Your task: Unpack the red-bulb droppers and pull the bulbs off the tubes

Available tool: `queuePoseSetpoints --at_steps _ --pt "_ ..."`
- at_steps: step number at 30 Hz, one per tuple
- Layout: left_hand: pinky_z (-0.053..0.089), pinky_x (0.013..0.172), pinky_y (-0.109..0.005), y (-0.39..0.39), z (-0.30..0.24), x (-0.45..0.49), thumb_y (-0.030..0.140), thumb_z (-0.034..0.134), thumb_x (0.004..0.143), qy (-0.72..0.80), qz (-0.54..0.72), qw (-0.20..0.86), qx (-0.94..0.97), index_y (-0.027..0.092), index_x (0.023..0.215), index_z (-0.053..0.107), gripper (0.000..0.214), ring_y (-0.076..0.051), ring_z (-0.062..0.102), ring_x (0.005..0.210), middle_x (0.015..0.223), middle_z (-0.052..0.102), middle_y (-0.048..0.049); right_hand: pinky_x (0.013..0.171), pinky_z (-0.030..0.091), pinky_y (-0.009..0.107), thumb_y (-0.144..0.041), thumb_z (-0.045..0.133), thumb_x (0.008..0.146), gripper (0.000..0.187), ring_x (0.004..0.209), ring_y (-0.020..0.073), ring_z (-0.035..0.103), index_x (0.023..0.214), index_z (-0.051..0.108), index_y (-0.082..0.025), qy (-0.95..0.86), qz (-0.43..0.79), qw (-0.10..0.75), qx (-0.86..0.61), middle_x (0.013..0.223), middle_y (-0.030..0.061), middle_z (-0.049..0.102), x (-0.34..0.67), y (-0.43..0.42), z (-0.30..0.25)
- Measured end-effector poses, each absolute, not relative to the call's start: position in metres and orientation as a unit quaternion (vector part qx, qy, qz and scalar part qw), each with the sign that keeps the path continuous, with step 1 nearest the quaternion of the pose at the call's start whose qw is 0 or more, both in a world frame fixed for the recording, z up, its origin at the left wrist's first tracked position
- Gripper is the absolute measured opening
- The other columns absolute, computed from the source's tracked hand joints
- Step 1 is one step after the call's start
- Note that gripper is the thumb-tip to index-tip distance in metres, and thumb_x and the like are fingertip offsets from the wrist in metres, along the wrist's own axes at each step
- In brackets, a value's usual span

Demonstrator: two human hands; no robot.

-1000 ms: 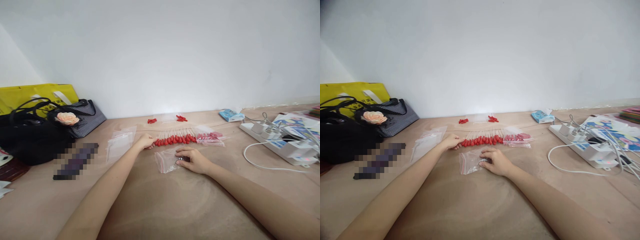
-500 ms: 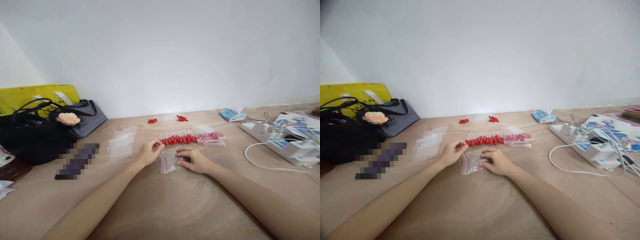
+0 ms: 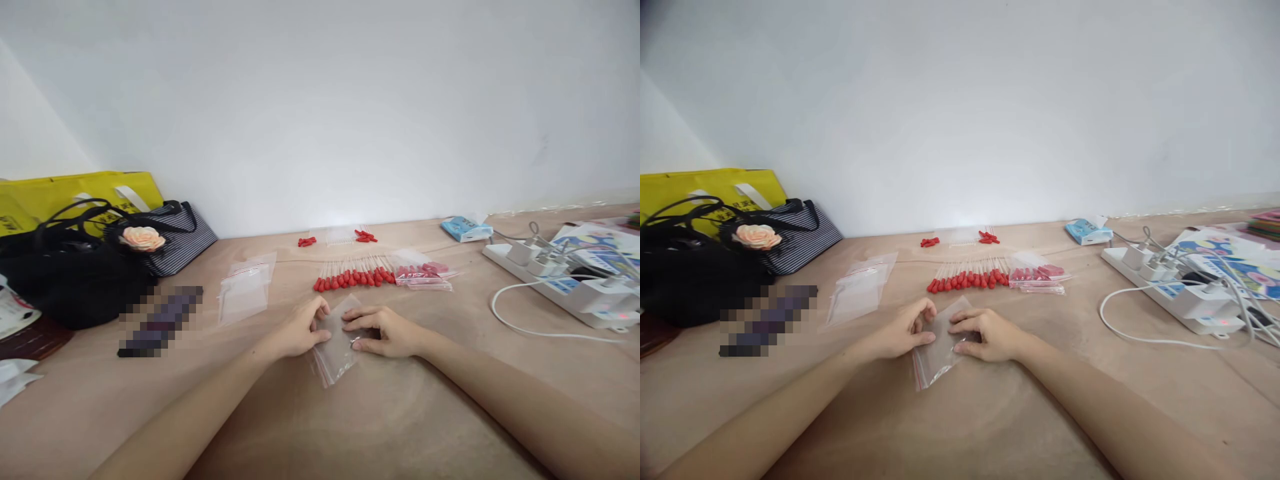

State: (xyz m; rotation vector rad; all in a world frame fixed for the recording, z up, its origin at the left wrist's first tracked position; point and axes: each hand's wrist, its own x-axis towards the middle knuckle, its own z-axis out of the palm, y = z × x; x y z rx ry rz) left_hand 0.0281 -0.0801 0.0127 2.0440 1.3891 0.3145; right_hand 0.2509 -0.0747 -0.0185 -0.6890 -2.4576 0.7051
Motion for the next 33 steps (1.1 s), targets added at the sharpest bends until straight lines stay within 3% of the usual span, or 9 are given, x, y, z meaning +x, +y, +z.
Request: queuePoseSetpoints --at_steps 3,7,12,14,17,21,26,30,33 --pt "0.040 0.064 -0.027 -0.090 0.021 0.026 0.028 0.051 0.070 0.524 0.056 0.301 0.795 0.021 0.088 0.047 0.020 -0.016 0.050 0.073 0.078 0.053 0.0001 0.090 0.041 0.032 -0.038 0.057 0.074 0.039 0.103 0.0186 0.053 0.110 0.057 -0.021 -0.898 0.260 0.250 -0.251 0.116 0.0085 0.054 0.249 -0.077 -0.018" --pt "0.039 0.068 -0.028 -0.096 0.025 0.019 0.030 0.058 0.064 0.577 0.093 0.258 0.770 0.022 0.090 0.046 0.030 -0.017 0.050 0.082 0.098 0.048 -0.0029 0.087 0.042 0.031 -0.039 0.059 0.073 0.039 0.100 0.0180 0.054 0.107 0.059 -0.021 -0.896 0.248 0.273 -0.249 0.112 0.0083 0.056 0.249 -0.078 -0.020" --pt "0.038 0.056 -0.023 -0.088 0.016 0.008 0.029 0.053 0.067 0.542 0.089 0.365 0.752 0.021 0.091 0.040 0.029 -0.011 0.047 0.061 0.074 0.050 0.0032 0.074 0.046 0.028 -0.034 0.054 0.077 0.024 0.083 0.0158 0.057 0.093 0.064 -0.020 -0.860 0.158 0.382 -0.298 0.092 0.0072 0.062 0.247 -0.074 -0.020" --pt "0.037 0.056 -0.022 -0.082 0.017 -0.003 0.031 0.048 0.072 0.526 0.134 0.370 0.754 0.022 0.095 0.037 0.028 -0.010 0.046 0.058 0.068 0.048 0.0047 0.074 0.045 0.030 -0.030 0.051 0.078 0.019 0.079 0.0163 0.057 0.086 0.065 -0.020 -0.818 0.077 0.446 -0.356 0.085 0.0068 0.063 0.254 -0.065 -0.019" --pt "0.038 0.058 -0.023 -0.072 0.028 -0.034 0.031 0.045 0.073 0.596 0.270 0.272 0.705 0.020 0.100 0.034 0.031 -0.011 0.047 0.058 0.066 0.049 0.0047 0.077 0.042 0.035 -0.030 0.051 0.075 0.018 0.079 0.0186 0.056 0.077 0.066 -0.020 -0.725 -0.035 0.490 -0.484 0.080 0.0062 0.062 0.281 -0.042 -0.016" --pt "0.035 0.059 -0.020 -0.068 0.044 -0.090 0.026 0.047 0.072 0.689 0.309 0.194 0.627 0.017 0.106 0.033 0.038 -0.009 0.045 0.057 0.063 0.050 0.0065 0.082 0.037 0.043 -0.039 0.052 0.070 0.030 0.096 0.0277 0.051 0.088 0.065 -0.018 -0.578 -0.085 0.408 -0.701 0.097 0.0109 0.059 0.333 -0.016 -0.014" --pt "0.037 0.058 -0.020 -0.068 0.039 -0.130 0.029 0.048 0.073 0.751 0.200 0.262 0.572 0.015 0.112 0.033 0.044 -0.011 0.050 0.059 0.065 0.054 0.0050 0.068 0.042 0.032 -0.043 0.054 0.067 0.044 0.084 0.0261 0.057 0.098 0.063 -0.013 -0.589 0.055 0.269 -0.760 0.094 0.0136 0.062 0.363 -0.008 -0.015" --pt "0.040 0.069 -0.030 -0.063 0.035 -0.128 0.035 0.055 0.068 0.794 0.123 0.097 0.588 0.012 0.114 0.037 0.054 -0.022 0.055 0.079 0.084 0.058 -0.0057 0.061 0.039 0.029 -0.031 0.047 0.071 0.028 0.075 0.0241 0.058 0.084 0.067 -0.016 -0.580 0.027 0.256 -0.773 0.080 0.0104 0.066 0.362 -0.009 -0.018" --pt "0.037 0.078 -0.042 -0.063 0.034 -0.113 0.041 0.052 0.071 0.777 0.132 -0.048 0.613 0.016 0.114 0.042 0.051 -0.032 0.047 0.101 0.103 0.053 -0.0120 0.060 0.038 0.030 -0.024 0.042 0.072 0.025 0.069 0.0232 0.058 0.072 0.066 -0.015 -0.569 -0.034 0.308 -0.762 0.072 0.0109 0.065 0.364 -0.009 -0.020"
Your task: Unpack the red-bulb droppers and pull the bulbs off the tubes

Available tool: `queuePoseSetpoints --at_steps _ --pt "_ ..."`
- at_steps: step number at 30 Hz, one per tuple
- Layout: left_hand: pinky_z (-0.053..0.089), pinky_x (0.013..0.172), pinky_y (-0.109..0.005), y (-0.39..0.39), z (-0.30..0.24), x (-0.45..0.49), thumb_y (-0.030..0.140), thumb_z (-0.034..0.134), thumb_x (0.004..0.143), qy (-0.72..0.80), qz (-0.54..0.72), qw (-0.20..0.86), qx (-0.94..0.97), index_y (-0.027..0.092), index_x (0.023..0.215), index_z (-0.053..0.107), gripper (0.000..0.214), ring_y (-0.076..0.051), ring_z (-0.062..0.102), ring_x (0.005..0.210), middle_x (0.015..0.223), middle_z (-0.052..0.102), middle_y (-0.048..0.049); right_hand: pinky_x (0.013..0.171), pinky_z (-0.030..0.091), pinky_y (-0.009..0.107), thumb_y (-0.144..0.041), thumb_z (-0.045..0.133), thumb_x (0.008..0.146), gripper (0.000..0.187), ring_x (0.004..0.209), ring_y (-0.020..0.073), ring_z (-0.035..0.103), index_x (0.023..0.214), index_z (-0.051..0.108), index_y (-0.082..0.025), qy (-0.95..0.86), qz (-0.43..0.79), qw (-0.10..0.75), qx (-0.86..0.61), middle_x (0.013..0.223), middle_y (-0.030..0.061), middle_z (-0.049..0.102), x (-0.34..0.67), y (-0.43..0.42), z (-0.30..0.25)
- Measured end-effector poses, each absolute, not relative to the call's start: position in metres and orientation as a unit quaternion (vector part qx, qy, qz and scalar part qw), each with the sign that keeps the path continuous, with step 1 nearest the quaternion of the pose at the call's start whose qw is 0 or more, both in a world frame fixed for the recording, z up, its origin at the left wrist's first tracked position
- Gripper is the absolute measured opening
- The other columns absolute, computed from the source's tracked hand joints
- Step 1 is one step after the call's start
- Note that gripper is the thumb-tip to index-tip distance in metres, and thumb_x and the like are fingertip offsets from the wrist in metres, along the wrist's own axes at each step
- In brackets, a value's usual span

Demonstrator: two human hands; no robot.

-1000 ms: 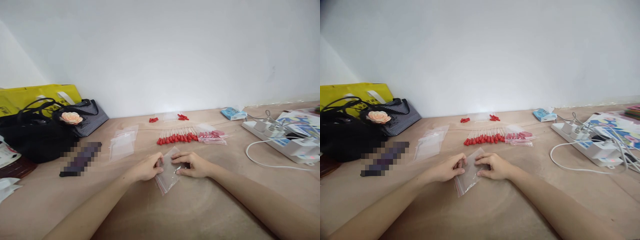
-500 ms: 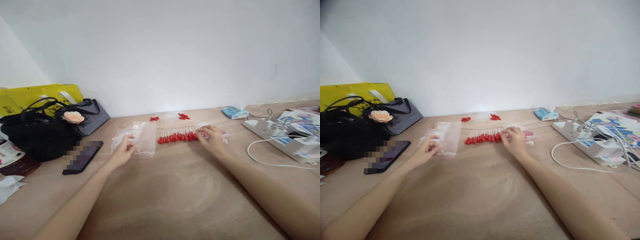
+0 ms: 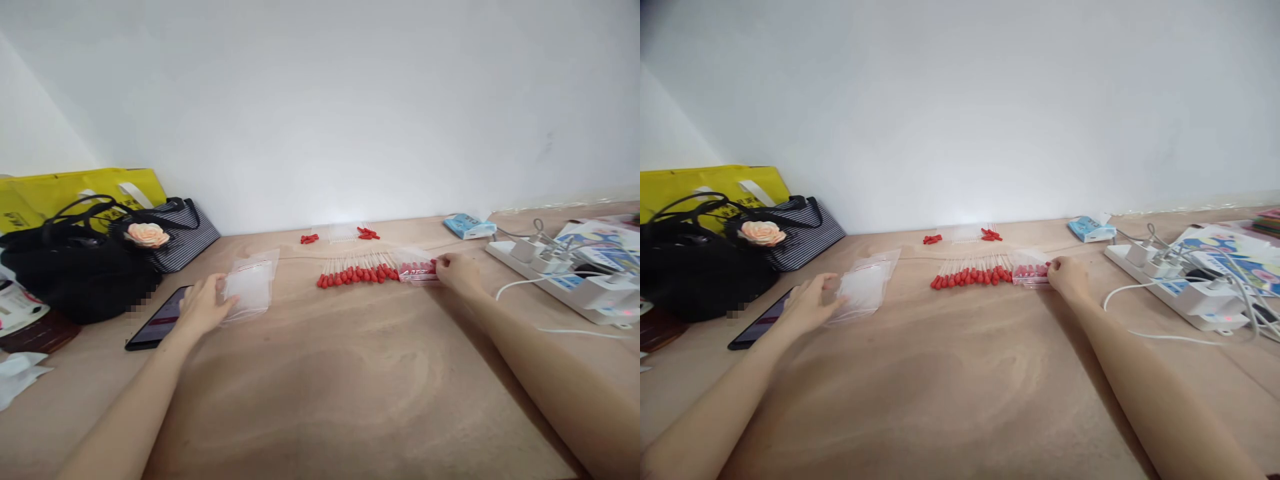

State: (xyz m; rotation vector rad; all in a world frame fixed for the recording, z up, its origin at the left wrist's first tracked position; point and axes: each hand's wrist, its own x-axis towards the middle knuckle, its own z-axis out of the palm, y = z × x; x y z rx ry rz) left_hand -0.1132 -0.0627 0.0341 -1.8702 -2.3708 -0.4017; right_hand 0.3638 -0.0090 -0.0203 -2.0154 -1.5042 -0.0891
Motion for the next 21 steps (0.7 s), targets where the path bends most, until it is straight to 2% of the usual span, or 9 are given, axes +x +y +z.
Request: queuePoseSetpoints --at_steps 2,6,8,10,12,14,17,19,21 --pt "0.035 0.081 -0.044 -0.064 0.031 -0.101 0.040 0.047 0.075 -0.735 -0.158 0.088 -0.654 0.019 0.109 0.048 0.040 -0.032 0.044 0.104 0.106 0.052 -0.0105 0.062 0.038 0.030 -0.023 0.038 0.075 0.027 0.071 0.0227 0.058 0.073 0.064 -0.013 -0.547 -0.078 0.366 -0.748 0.074 0.0119 0.065 0.366 -0.009 -0.018" --pt "0.036 0.086 -0.038 -0.067 0.016 -0.076 0.036 0.045 0.078 -0.622 -0.242 0.108 -0.736 0.020 0.095 0.055 0.026 -0.023 0.049 0.098 0.100 0.054 -0.0060 0.065 0.041 0.029 -0.030 0.037 0.080 0.029 0.072 0.0184 0.057 0.084 0.059 -0.012 -0.514 -0.114 0.498 -0.689 0.080 0.0105 0.064 0.354 -0.019 0.004" --pt "0.037 0.086 -0.035 -0.069 0.009 -0.063 0.037 0.046 0.078 -0.574 -0.297 0.106 -0.756 0.020 0.092 0.055 0.024 -0.021 0.050 0.096 0.098 0.055 -0.0055 0.059 0.042 0.026 -0.038 0.042 0.079 0.028 0.063 0.0146 0.056 0.080 0.058 -0.014 -0.530 -0.040 0.585 -0.613 0.072 0.0068 0.063 0.336 -0.031 0.016" --pt "0.038 0.085 -0.034 -0.073 0.003 -0.050 0.037 0.044 0.079 -0.542 -0.340 0.080 -0.764 0.019 0.092 0.054 0.024 -0.020 0.050 0.095 0.095 0.056 -0.0054 0.050 0.041 0.023 -0.044 0.046 0.077 0.031 0.051 0.0113 0.052 0.073 0.055 -0.015 -0.565 0.143 0.603 -0.545 0.059 0.0020 0.058 0.310 -0.045 0.023" --pt "0.040 0.084 -0.033 -0.077 -0.002 -0.038 0.036 0.043 0.081 -0.528 -0.363 0.037 -0.767 0.019 0.094 0.053 0.023 -0.019 0.051 0.094 0.094 0.057 -0.0052 0.043 0.039 0.021 -0.048 0.052 0.073 0.033 0.043 0.0084 0.048 0.067 0.053 -0.015 -0.586 0.327 0.558 -0.489 0.051 -0.0016 0.054 0.283 -0.058 0.020" --pt "0.041 0.082 -0.032 -0.080 -0.005 -0.027 0.034 0.041 0.083 -0.520 -0.387 0.005 -0.761 0.018 0.095 0.052 0.023 -0.018 0.052 0.093 0.094 0.057 -0.0050 0.037 0.036 0.019 -0.049 0.058 0.068 0.035 0.036 0.0062 0.043 0.065 0.052 -0.015 -0.585 0.460 0.482 -0.462 0.046 -0.0040 0.051 0.257 -0.068 0.010" --pt "0.042 0.082 -0.032 -0.086 -0.005 -0.012 0.030 0.039 0.084 -0.489 -0.420 -0.012 -0.764 0.018 0.094 0.051 0.020 -0.017 0.052 0.091 0.093 0.057 -0.0050 0.031 0.031 0.017 -0.047 0.061 0.065 0.035 0.030 0.0039 0.038 0.060 0.048 -0.015 -0.574 0.562 0.398 -0.444 0.040 -0.0069 0.046 0.229 -0.075 -0.008" --pt "0.042 0.084 -0.032 -0.090 -0.004 -0.004 0.028 0.040 0.083 -0.446 -0.398 -0.025 -0.801 0.018 0.094 0.052 0.018 -0.017 0.052 0.094 0.095 0.057 -0.0053 0.034 0.037 0.016 -0.043 0.062 0.067 0.032 0.034 0.0036 0.043 0.061 0.049 -0.014 -0.549 0.608 0.370 -0.438 0.043 -0.0058 0.049 0.221 -0.075 -0.013" --pt "0.039 0.090 -0.034 -0.093 -0.002 0.003 0.029 0.045 0.081 -0.389 -0.341 -0.045 -0.854 0.019 0.100 0.051 0.022 -0.018 0.049 0.102 0.104 0.055 -0.0065 0.044 0.046 0.016 -0.034 0.066 0.066 0.025 0.045 0.0049 0.052 0.069 0.053 -0.013 -0.509 0.659 0.364 -0.418 0.054 -0.0034 0.055 0.221 -0.073 -0.014"
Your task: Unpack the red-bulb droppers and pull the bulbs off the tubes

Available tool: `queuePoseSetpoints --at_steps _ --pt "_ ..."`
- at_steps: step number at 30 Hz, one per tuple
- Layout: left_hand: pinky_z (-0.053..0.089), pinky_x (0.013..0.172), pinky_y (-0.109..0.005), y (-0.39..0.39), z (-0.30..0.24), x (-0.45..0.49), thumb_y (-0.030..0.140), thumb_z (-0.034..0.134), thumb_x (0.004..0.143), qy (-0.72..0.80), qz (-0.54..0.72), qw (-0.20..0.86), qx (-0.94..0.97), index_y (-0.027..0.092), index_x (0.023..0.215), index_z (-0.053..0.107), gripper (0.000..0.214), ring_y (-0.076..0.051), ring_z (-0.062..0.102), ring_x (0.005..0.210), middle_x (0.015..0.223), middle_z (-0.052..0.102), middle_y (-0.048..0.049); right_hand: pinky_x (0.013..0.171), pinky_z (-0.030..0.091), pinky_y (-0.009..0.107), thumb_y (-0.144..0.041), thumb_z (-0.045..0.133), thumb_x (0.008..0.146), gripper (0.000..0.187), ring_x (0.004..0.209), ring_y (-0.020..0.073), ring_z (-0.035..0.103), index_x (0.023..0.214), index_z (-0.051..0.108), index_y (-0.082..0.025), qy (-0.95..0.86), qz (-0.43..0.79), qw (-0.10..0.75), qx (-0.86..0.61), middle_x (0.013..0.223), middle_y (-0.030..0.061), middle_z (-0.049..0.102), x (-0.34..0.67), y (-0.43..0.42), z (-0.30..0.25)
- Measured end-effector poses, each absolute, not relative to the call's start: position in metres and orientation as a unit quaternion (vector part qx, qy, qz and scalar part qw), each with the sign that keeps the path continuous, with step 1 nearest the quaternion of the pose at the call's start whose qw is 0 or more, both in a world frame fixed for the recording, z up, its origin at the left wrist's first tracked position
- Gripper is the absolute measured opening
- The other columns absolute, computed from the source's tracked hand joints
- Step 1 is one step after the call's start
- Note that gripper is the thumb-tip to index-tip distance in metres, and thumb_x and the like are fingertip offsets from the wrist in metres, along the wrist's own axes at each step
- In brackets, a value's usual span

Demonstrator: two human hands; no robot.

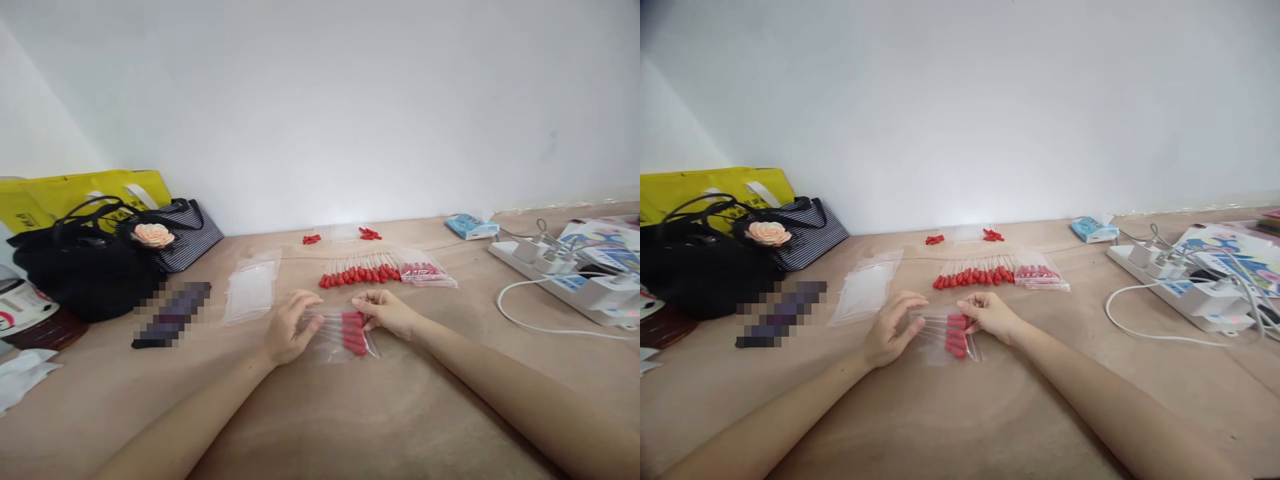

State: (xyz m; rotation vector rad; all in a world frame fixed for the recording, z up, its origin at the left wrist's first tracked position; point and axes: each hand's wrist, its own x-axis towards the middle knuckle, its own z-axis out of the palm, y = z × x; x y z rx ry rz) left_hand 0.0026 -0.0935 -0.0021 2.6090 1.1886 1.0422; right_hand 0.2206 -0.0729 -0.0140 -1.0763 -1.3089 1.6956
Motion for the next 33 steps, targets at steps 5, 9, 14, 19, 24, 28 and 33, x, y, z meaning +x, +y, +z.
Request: queuePoseSetpoints --at_steps 5,9,14,19,24,28,33 --pt "0.037 0.094 -0.036 -0.100 -0.003 0.009 0.038 0.051 0.077 0.359 0.200 0.122 0.904 0.023 0.125 0.035 0.053 -0.021 0.041 0.115 0.128 0.041 -0.0075 0.048 0.049 0.016 -0.012 0.071 0.057 0.039 0.053 0.0070 0.057 0.091 0.051 -0.015 -0.478 0.688 0.361 -0.410 0.060 -0.0039 0.058 0.230 -0.069 -0.011" --pt "0.039 0.091 -0.038 -0.100 0.000 0.011 0.040 0.051 0.077 0.392 0.184 0.153 0.888 0.023 0.126 0.033 0.055 -0.022 0.045 0.111 0.124 0.045 -0.0082 0.038 0.043 0.013 -0.008 0.066 0.061 0.035 0.048 0.0078 0.057 0.091 0.049 -0.013 -0.510 0.655 0.338 -0.443 0.054 -0.0035 0.058 0.232 -0.069 -0.012" --pt "0.042 0.086 -0.035 -0.093 0.013 0.020 0.035 0.055 0.075 0.387 0.195 0.188 0.881 0.021 0.113 0.048 0.041 -0.020 0.051 0.099 0.111 0.052 -0.0071 0.041 0.046 0.015 -0.009 0.065 0.060 0.039 0.050 0.0092 0.059 0.095 0.048 -0.012 -0.510 0.682 0.295 -0.432 0.055 -0.0019 0.060 0.237 -0.074 -0.010" --pt "0.043 0.083 -0.030 -0.082 0.016 0.042 0.024 0.046 0.081 0.341 0.242 0.185 0.889 0.020 0.100 0.057 0.023 -0.015 0.053 0.092 0.102 0.055 -0.0057 0.046 0.050 0.020 -0.003 0.064 0.058 0.065 0.052 0.0107 0.060 0.115 0.033 -0.011 -0.480 0.687 0.330 -0.435 0.059 -0.0023 0.061 0.239 -0.079 -0.008" --pt "0.043 0.085 -0.029 -0.071 0.009 0.062 0.016 0.044 0.080 0.301 0.231 0.171 0.909 0.020 0.099 0.059 0.024 -0.015 0.052 0.096 0.106 0.053 -0.0066 0.049 0.050 0.020 0.000 0.059 0.056 0.074 0.054 0.0104 0.060 0.121 0.026 -0.011 -0.474 0.701 0.340 -0.410 0.061 -0.0027 0.061 0.239 -0.080 -0.007" --pt "0.040 0.088 -0.030 -0.062 0.012 0.068 0.005 0.044 0.072 0.272 0.180 0.168 0.930 0.020 0.100 0.059 0.034 -0.017 0.048 0.103 0.114 0.051 -0.0061 0.049 0.050 0.020 -0.002 0.062 0.053 0.071 0.057 0.0112 0.061 0.117 0.032 -0.013 -0.493 0.698 0.333 -0.399 0.065 -0.0019 0.062 0.240 -0.078 -0.008" --pt "0.042 0.080 -0.030 -0.054 0.019 0.066 0.012 0.050 0.073 0.291 0.139 0.185 0.928 0.021 0.094 0.061 0.025 -0.017 0.051 0.091 0.096 0.057 -0.0039 0.044 0.047 0.019 -0.001 0.060 0.053 0.079 0.054 0.0118 0.060 0.121 0.024 -0.013 -0.481 0.698 0.345 -0.403 0.063 -0.0025 0.062 0.239 -0.076 -0.011"
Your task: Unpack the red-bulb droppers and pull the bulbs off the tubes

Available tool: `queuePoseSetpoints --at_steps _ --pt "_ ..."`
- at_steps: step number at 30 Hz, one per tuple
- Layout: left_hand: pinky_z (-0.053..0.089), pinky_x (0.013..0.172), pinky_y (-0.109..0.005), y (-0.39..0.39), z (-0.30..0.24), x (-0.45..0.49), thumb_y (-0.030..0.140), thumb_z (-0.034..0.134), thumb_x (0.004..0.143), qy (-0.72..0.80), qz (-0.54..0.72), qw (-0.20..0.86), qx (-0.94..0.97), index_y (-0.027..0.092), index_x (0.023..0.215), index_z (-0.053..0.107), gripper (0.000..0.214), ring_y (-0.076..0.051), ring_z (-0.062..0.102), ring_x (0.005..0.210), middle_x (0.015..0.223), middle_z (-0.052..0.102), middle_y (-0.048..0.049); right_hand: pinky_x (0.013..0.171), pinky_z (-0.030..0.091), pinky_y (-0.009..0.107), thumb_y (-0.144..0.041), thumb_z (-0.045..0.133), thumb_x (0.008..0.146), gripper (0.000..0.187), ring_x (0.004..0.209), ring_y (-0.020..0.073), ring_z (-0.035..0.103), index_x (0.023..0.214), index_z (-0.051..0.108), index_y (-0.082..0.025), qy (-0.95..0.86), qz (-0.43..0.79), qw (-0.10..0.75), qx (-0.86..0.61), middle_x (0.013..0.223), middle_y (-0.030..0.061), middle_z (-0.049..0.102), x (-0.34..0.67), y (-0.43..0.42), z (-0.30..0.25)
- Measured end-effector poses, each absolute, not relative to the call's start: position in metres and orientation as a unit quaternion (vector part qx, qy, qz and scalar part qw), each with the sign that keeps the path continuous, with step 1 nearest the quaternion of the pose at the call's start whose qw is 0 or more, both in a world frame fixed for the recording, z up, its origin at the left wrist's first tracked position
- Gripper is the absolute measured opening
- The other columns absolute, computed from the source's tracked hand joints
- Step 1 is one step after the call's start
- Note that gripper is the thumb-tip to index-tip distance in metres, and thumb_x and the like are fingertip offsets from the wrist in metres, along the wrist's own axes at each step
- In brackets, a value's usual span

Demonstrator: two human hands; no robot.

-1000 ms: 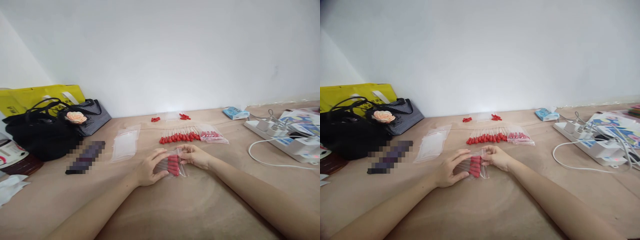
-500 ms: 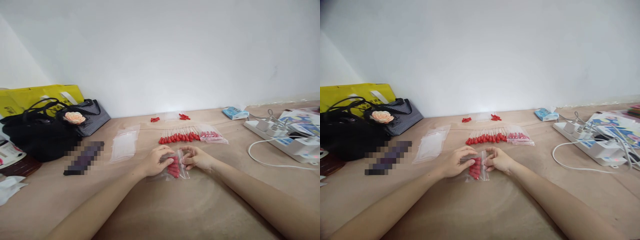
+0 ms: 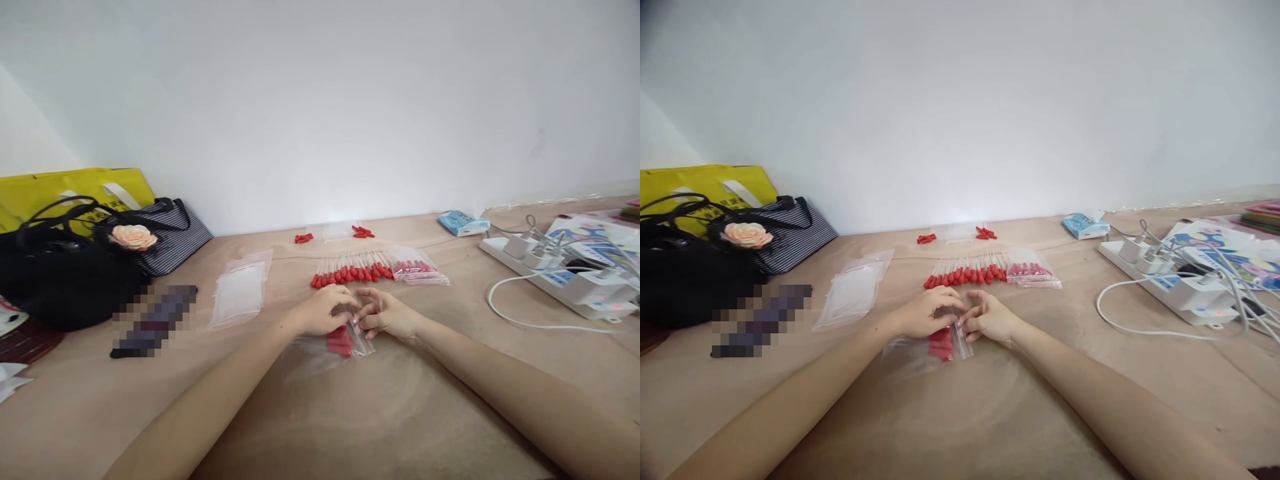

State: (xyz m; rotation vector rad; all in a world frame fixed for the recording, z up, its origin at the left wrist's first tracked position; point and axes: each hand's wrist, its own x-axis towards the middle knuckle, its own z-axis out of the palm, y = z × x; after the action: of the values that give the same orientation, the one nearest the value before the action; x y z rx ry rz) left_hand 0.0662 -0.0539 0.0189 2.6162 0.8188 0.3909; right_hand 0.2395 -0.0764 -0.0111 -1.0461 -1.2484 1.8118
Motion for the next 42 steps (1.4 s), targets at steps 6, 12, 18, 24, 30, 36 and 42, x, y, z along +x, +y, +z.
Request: queuePoseSetpoints --at_steps 6,12,18,24,30,36,42 --pt "0.041 0.072 -0.026 -0.055 0.020 0.062 0.021 0.053 0.076 0.297 0.153 0.202 0.920 0.020 0.085 0.062 0.013 -0.014 0.052 0.081 0.086 0.055 -0.0026 0.044 0.047 0.019 0.000 0.060 0.053 0.084 0.055 0.0128 0.061 0.126 0.019 -0.011 -0.465 0.707 0.343 -0.408 0.064 -0.0009 0.064 0.239 -0.076 -0.011" --pt "0.039 0.060 -0.023 -0.053 0.017 0.058 0.016 0.051 0.075 0.341 0.160 0.161 0.912 0.016 0.068 0.055 0.008 -0.011 0.049 0.065 0.067 0.052 0.0012 0.041 0.043 0.017 -0.003 0.067 0.049 0.081 0.054 0.0100 0.058 0.120 0.031 -0.013 -0.491 0.680 0.344 -0.423 0.074 0.0022 0.065 0.241 -0.074 -0.012" --pt "0.040 0.061 -0.023 -0.059 0.013 0.051 0.014 0.046 0.078 0.364 0.180 0.181 0.896 0.017 0.074 0.056 0.011 -0.010 0.052 0.064 0.069 0.058 0.0022 0.035 0.037 0.015 -0.008 0.064 0.057 0.053 0.050 0.0085 0.055 0.105 0.043 -0.013 -0.543 0.644 0.320 -0.434 0.065 -0.0002 0.064 0.238 -0.074 -0.012" --pt "0.044 0.067 -0.024 -0.060 0.005 0.048 0.024 0.055 0.076 0.326 0.243 0.178 0.896 0.019 0.077 0.065 0.012 -0.012 0.056 0.071 0.076 0.059 -0.0014 0.033 0.035 0.014 -0.009 0.064 0.059 0.048 0.045 0.0074 0.052 0.103 0.044 -0.015 -0.549 0.631 0.328 -0.439 0.059 -0.0031 0.063 0.235 -0.076 -0.012" --pt "0.045 0.068 -0.024 -0.056 -0.002 0.047 0.027 0.054 0.077 0.266 0.308 0.144 0.902 0.019 0.071 0.067 0.017 -0.012 0.055 0.072 0.075 0.060 -0.0039 0.032 0.030 0.014 -0.014 0.066 0.059 0.049 0.043 0.0071 0.051 0.102 0.043 -0.015 -0.551 0.629 0.324 -0.442 0.058 -0.0038 0.062 0.236 -0.076 -0.012" --pt "0.045 0.061 -0.023 -0.058 -0.003 0.049 0.026 0.049 0.081 0.227 0.335 0.102 0.909 0.018 0.071 0.066 0.022 -0.011 0.055 0.066 0.074 0.062 -0.0049 0.030 0.026 0.014 -0.020 0.071 0.054 0.044 0.036 0.0045 0.043 0.090 0.047 -0.015 -0.572 0.624 0.299 -0.440 0.048 -0.0081 0.055 0.236 -0.074 -0.012" --pt "0.043 0.064 -0.026 -0.060 -0.001 0.049 0.022 0.045 0.082 0.201 0.336 0.034 0.920 0.021 0.069 0.066 0.025 -0.012 0.053 0.067 0.071 0.064 -0.0031 0.032 0.029 0.013 -0.033 0.065 0.065 0.021 0.038 0.0032 0.043 0.067 0.058 -0.013 -0.586 0.625 0.262 -0.444 0.047 -0.0044 0.054 0.235 -0.072 -0.009"
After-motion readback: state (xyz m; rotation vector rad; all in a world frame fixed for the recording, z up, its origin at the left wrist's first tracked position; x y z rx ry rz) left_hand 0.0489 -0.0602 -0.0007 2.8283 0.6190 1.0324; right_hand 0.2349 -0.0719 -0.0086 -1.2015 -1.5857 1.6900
